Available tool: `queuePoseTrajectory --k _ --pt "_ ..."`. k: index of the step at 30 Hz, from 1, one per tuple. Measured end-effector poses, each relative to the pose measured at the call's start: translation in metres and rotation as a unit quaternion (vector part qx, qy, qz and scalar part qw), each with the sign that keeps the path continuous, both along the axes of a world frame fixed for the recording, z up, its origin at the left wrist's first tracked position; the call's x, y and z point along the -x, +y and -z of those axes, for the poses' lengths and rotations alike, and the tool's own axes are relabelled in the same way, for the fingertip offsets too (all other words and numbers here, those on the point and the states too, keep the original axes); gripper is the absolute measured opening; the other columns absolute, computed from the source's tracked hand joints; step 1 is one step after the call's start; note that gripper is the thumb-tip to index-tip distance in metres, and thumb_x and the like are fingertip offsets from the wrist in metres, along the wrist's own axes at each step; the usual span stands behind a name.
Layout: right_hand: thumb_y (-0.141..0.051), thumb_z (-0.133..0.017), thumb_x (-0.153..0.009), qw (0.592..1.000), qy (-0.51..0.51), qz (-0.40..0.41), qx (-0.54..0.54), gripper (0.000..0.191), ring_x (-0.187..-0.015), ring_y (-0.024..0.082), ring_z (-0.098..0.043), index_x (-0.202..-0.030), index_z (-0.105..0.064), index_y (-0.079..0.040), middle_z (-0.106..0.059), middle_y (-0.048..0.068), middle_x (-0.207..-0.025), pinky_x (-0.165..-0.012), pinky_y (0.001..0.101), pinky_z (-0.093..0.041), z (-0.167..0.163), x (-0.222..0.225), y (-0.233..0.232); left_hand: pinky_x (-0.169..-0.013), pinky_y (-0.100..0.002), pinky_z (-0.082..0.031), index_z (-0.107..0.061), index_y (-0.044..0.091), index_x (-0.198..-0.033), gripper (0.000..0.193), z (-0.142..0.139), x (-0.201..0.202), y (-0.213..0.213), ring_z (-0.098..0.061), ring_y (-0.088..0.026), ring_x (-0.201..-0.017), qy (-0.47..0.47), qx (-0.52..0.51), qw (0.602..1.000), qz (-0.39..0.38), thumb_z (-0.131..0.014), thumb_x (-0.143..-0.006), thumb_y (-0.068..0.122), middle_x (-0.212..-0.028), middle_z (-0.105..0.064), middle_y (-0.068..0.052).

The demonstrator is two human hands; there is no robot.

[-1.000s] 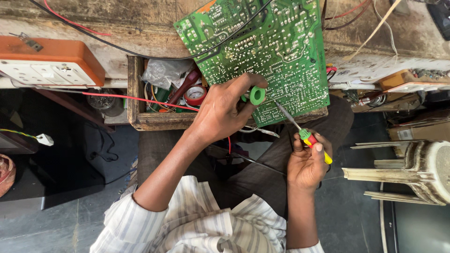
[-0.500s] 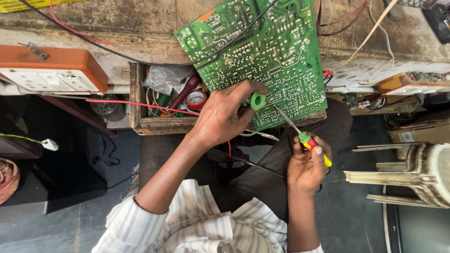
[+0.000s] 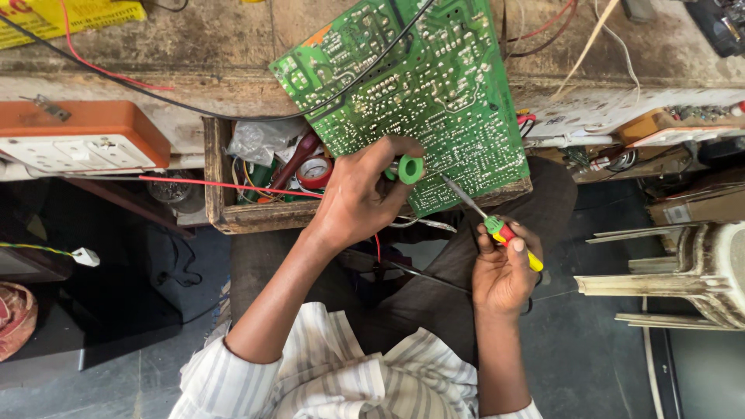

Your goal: The person sits on the floor and uses a soldering iron and solder wire to apply solder to various points on a green circuit board. The person holds the board with one hand and manipulates the tools with the other, moving across different sections of the board.

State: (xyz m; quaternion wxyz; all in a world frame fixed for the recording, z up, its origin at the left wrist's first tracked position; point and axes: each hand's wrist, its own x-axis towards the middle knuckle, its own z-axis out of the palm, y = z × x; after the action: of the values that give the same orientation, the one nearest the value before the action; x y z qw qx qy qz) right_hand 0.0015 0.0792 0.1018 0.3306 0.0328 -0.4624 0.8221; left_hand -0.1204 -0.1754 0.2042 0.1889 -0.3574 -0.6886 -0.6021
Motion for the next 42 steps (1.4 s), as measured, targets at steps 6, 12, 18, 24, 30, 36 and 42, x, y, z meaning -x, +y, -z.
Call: queuePoseTrajectory --k 6,12,18,24,30,36,42 --pt "-0.013 -0.069 -0.105 1.000 -0.009 0.002 0.012 0.025 -0.108 0.035 -0.071 -0.124 -0.064 0.002 -0.067 0.022 -0.124 -0.096 0.0384 -0.063 -0.0027 0.0003 -0.0028 -0.063 -0.030 -0.054 -0.062 0.007 -0.118 0.035 -0.0015 0.0006 0.0005 -0.072 -0.016 -0.074 -0.007 -0.003 1.000 0.001 -0.076 -0.088 -0.004 -0.099 -0.073 -0.007" --pt "-0.013 -0.069 -0.105 1.000 -0.010 -0.004 0.012 0.025 -0.108 0.034 -0.071 -0.123 -0.064 0.002 -0.067 0.023 -0.124 -0.096 0.0383 -0.063 -0.0044 0.0008 -0.0029 -0.064 -0.029 -0.054 -0.061 0.006 -0.119 0.034 -0.0013 0.0000 0.0012 -0.072 -0.016 -0.077 -0.002 -0.011 1.000 0.002 -0.076 -0.090 -0.004 -0.102 -0.073 -0.007" --pt "-0.013 -0.069 -0.105 1.000 -0.015 -0.006 0.016 0.025 -0.108 0.034 -0.072 -0.123 -0.064 0.002 -0.067 0.023 -0.124 -0.096 0.0378 -0.063 -0.0037 0.0009 -0.0014 -0.065 -0.029 -0.055 -0.061 0.006 -0.120 0.035 0.0015 0.0012 0.0017 -0.072 -0.017 -0.076 -0.006 -0.007 1.000 -0.007 -0.076 -0.089 -0.004 -0.102 -0.073 -0.008" --pt "-0.014 -0.069 -0.105 1.000 -0.006 -0.007 0.024 0.025 -0.107 0.034 -0.072 -0.123 -0.065 0.002 -0.068 0.022 -0.123 -0.094 0.0372 -0.063 -0.0030 0.0002 0.0019 -0.069 -0.030 -0.057 -0.060 0.006 -0.122 0.037 0.0028 0.0016 0.0034 -0.074 -0.018 -0.083 0.011 -0.015 1.000 -0.005 -0.076 -0.089 -0.004 -0.103 -0.073 -0.009" --pt "-0.015 -0.070 -0.104 1.000 -0.011 -0.004 0.027 0.027 -0.105 0.034 -0.072 -0.123 -0.065 0.003 -0.069 0.023 -0.121 -0.094 0.0377 -0.063 -0.0028 0.0010 0.0026 -0.065 -0.030 -0.055 -0.060 0.006 -0.119 0.036 0.0020 0.0031 0.0044 -0.072 -0.017 -0.076 0.002 -0.005 1.000 -0.004 -0.075 -0.088 -0.005 -0.102 -0.072 -0.008" --pt "-0.015 -0.070 -0.104 1.000 -0.013 -0.002 0.023 0.027 -0.106 0.034 -0.072 -0.123 -0.064 0.003 -0.068 0.023 -0.121 -0.094 0.0373 -0.063 -0.0029 0.0015 0.0015 -0.062 -0.030 -0.053 -0.062 0.006 -0.116 0.034 0.0005 0.0009 0.0051 -0.068 -0.017 -0.071 0.006 0.007 1.000 -0.009 -0.076 -0.088 -0.006 -0.097 -0.071 -0.007" --pt "-0.014 -0.068 -0.106 1.000 -0.013 -0.004 0.018 0.025 -0.107 0.034 -0.071 -0.123 -0.064 0.003 -0.068 0.023 -0.122 -0.095 0.0375 -0.063 -0.0011 0.0015 0.0024 -0.063 -0.030 -0.053 -0.061 0.006 -0.117 0.034 -0.0012 0.0011 0.0042 -0.069 -0.017 -0.072 0.007 0.005 1.000 0.002 -0.074 -0.088 -0.006 -0.098 -0.071 -0.006"
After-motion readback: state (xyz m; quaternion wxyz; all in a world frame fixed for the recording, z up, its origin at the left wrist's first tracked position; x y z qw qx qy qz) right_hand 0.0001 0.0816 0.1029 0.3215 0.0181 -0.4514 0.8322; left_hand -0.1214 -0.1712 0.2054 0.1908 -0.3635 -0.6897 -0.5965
